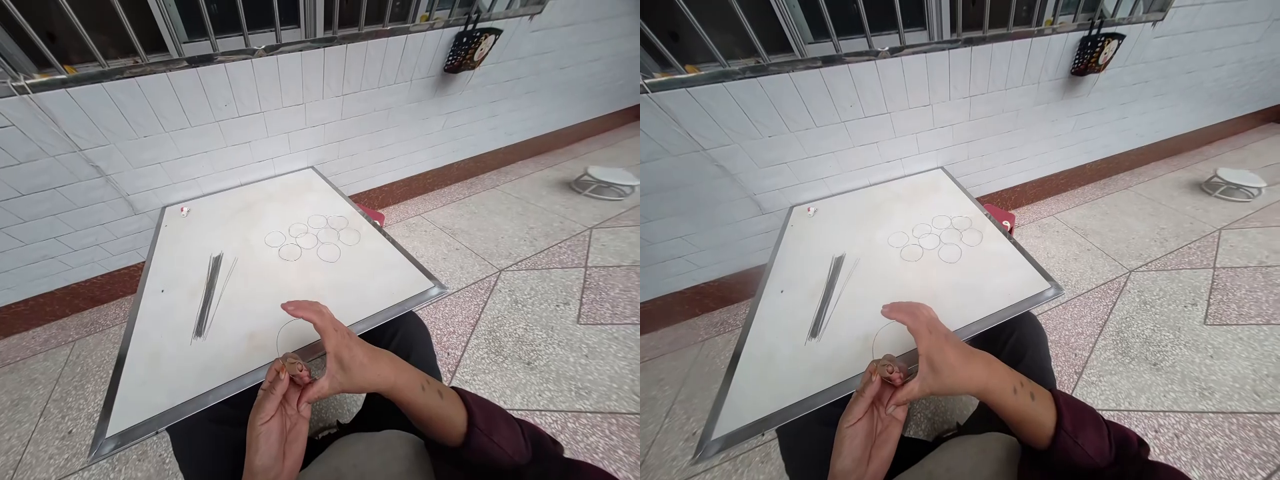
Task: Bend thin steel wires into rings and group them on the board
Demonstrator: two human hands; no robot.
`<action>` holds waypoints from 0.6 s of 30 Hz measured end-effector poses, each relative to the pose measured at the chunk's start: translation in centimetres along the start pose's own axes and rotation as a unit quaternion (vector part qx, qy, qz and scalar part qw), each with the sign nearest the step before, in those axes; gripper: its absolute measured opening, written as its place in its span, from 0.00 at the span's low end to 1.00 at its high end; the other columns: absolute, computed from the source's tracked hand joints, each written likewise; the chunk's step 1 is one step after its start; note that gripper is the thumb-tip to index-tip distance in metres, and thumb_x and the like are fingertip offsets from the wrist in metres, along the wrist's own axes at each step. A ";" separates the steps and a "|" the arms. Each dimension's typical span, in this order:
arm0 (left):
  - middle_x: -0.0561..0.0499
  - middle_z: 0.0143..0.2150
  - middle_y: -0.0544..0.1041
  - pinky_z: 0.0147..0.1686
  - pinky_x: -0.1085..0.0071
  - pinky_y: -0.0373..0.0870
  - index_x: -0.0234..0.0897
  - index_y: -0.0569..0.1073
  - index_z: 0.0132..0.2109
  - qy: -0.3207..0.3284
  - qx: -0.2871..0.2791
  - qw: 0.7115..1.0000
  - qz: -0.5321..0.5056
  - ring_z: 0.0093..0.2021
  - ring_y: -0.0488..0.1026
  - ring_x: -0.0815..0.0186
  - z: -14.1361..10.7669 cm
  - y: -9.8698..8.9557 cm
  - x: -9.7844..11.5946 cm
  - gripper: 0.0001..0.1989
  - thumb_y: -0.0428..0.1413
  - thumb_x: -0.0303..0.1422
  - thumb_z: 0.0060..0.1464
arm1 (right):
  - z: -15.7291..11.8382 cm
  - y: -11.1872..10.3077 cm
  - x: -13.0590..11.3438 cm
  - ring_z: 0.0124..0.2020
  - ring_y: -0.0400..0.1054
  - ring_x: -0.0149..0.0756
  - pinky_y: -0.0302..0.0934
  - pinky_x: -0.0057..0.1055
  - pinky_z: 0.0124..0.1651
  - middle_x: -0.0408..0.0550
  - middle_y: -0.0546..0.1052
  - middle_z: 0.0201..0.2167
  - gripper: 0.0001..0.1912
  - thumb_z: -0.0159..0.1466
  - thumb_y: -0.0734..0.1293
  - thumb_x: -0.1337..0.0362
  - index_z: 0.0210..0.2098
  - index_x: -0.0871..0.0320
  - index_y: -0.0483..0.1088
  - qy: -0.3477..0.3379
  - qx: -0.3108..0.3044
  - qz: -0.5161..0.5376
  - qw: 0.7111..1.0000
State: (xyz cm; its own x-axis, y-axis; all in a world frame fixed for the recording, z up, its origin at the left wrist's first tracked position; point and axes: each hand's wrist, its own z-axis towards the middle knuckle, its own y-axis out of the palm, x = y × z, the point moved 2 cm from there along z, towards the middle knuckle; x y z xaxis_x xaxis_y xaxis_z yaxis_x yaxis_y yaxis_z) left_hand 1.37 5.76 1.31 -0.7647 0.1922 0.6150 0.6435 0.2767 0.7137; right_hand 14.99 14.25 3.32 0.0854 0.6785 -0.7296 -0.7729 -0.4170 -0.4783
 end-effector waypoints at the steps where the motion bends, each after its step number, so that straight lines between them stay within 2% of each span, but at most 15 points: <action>1: 0.49 0.33 0.73 0.42 0.71 0.73 0.35 0.80 0.30 -0.001 -0.006 1.000 0.000 0.38 0.70 0.65 0.0 0.0 0.0 0.06 0.64 0.32 0.53 | 0.0 0.1 0.0 0.69 0.52 0.50 0.52 0.47 0.69 0.57 0.57 0.67 0.62 0.46 0.82 0.54 0.69 0.49 0.43 0.007 -0.004 0.005 1.000; 6: 0.49 0.33 0.72 0.41 0.72 0.72 0.35 0.80 0.30 0.002 -0.027 1.000 -0.005 0.38 0.69 0.65 -0.1 0.1 -0.2 0.06 0.64 0.32 0.53 | -0.2 0.0 -0.1 0.68 0.53 0.51 0.53 0.47 0.68 0.58 0.57 0.67 0.60 0.46 0.82 0.56 0.69 0.50 0.45 0.053 -0.036 0.025 0.998; 10: 0.49 0.33 0.71 0.41 0.71 0.72 0.35 0.80 0.29 0.002 -0.024 1.000 -0.004 0.38 0.69 0.65 -0.1 0.1 -0.2 0.06 0.64 0.32 0.53 | -0.3 -0.2 -0.2 0.66 0.56 0.49 0.56 0.46 0.66 0.55 0.61 0.65 0.55 0.48 0.81 0.60 0.67 0.50 0.50 0.077 -0.054 0.040 0.995; 18: 0.48 0.35 0.75 0.38 0.74 0.72 0.36 0.81 0.33 0.003 0.030 0.999 0.010 0.38 0.71 0.66 0.2 0.1 0.2 0.04 0.66 0.32 0.52 | -0.3 0.2 0.0 0.62 0.60 0.47 0.59 0.47 0.64 0.56 0.65 0.62 0.50 0.50 0.81 0.61 0.65 0.51 0.53 0.037 -0.028 -0.012 0.999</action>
State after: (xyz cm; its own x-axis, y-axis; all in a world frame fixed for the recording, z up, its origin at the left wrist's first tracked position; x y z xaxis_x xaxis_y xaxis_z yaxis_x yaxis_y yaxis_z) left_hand 1.25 5.99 1.43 -0.7516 0.1931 0.6307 0.6552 0.3288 0.6802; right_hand 15.02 14.03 3.11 0.1519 0.6436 -0.7502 -0.7341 -0.4348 -0.5216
